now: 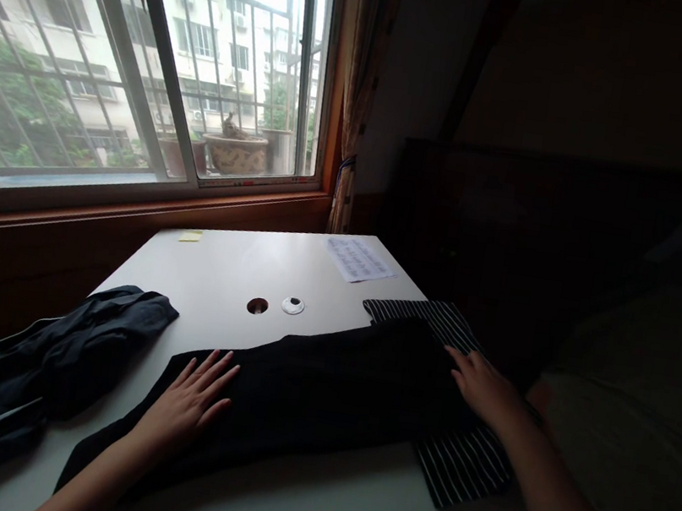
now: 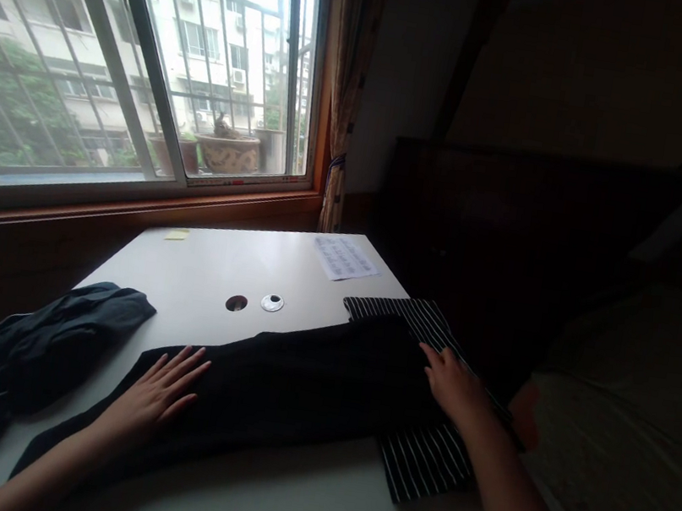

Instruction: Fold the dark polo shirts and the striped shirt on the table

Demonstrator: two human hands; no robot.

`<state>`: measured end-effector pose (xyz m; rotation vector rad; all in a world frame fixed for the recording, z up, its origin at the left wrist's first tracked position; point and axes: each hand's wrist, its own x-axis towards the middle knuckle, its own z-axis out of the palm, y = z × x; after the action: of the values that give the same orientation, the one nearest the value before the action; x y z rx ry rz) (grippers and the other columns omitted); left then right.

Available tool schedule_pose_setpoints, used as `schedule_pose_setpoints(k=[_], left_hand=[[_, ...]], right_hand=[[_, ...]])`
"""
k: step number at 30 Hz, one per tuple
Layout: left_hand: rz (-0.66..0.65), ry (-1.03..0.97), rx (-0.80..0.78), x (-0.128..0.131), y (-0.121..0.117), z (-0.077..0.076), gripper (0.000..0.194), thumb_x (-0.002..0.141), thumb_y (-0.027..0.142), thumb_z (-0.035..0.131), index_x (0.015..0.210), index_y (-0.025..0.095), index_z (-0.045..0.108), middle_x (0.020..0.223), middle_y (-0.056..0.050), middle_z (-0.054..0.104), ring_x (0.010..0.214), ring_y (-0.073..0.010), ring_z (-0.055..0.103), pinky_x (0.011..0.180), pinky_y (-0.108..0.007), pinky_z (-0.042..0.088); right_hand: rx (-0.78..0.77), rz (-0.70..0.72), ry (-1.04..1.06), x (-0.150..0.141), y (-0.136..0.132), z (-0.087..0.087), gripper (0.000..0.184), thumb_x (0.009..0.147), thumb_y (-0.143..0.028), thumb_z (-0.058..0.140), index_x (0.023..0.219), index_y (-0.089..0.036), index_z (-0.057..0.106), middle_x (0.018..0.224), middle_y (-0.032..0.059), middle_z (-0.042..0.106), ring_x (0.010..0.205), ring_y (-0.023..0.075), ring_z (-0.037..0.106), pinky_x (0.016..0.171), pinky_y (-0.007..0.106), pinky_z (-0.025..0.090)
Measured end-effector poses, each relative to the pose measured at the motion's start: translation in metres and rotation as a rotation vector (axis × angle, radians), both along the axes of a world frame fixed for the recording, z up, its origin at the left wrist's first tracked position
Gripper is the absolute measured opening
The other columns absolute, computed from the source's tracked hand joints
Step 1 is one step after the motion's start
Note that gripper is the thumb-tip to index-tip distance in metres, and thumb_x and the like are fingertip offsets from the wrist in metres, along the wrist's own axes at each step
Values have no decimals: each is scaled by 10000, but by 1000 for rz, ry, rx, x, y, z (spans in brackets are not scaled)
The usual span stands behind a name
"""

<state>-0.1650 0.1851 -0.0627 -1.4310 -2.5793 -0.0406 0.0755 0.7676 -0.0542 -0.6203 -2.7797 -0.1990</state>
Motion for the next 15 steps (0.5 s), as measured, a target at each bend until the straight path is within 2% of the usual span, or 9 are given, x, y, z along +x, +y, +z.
schedule_pose_setpoints(k=[3, 5, 7, 9, 12, 15], left_hand=[[13, 54, 18, 6, 13, 5, 572, 1032, 528, 363, 1567, 364, 244, 1635, -5, 276, 1503, -300, 266, 1197, -576, 255], [-13, 76, 22, 13, 27, 11, 580, 1029, 535, 366, 1569, 358, 249, 1639, -15, 267, 1506, -314, 253, 1197, -601, 236], [-65, 74, 14, 21, 40, 15, 600, 1026, 543, 367, 1577, 359, 216, 1650, -16, 233, 1514, -314, 229, 1202, -608, 216], [-111, 52, 6, 27, 49, 16, 616, 1025, 550, 365, 1582, 365, 179, 1654, -12, 221, 1515, -303, 229, 1210, -597, 206], [-102, 0, 15, 30, 49, 8, 630, 1026, 547, 365, 1587, 359, 149, 1646, -12, 249, 1504, -280, 271, 1217, -557, 228], [-42, -47, 29, 27, 39, -1, 630, 1026, 538, 371, 1587, 363, 143, 1645, -9, 245, 1501, -280, 279, 1212, -549, 248]], right_hand=[[87, 85, 95, -21, -33, 17, 458, 936, -307, 460, 1371, -234, 585, 1298, 162, 620, 1162, 368, 573, 929, 564, 507], [48, 241, 115, -43, -65, 23, 463, 978, -367, 430, 1389, -203, 569, 1438, 141, 546, 1328, 327, 479, 1105, 516, 409], [-9, 401, 47, -65, -94, 22, 510, 1009, -434, 380, 1451, -215, 507, 1537, 94, 465, 1431, 280, 383, 1185, 484, 322], [-69, 464, -32, -83, -111, 16, 567, 1012, -503, 356, 1499, -227, 447, 1584, 71, 403, 1472, 258, 330, 1213, 488, 265], [-141, 429, -106, -97, -110, 7, 607, 1011, -552, 321, 1533, -251, 394, 1618, 56, 331, 1499, 243, 276, 1228, 502, 205], [-193, 364, -131, -101, -86, 3, 601, 1017, -553, 282, 1561, -302, 332, 1646, 16, 249, 1523, 234, 200, 1239, 505, 148]])
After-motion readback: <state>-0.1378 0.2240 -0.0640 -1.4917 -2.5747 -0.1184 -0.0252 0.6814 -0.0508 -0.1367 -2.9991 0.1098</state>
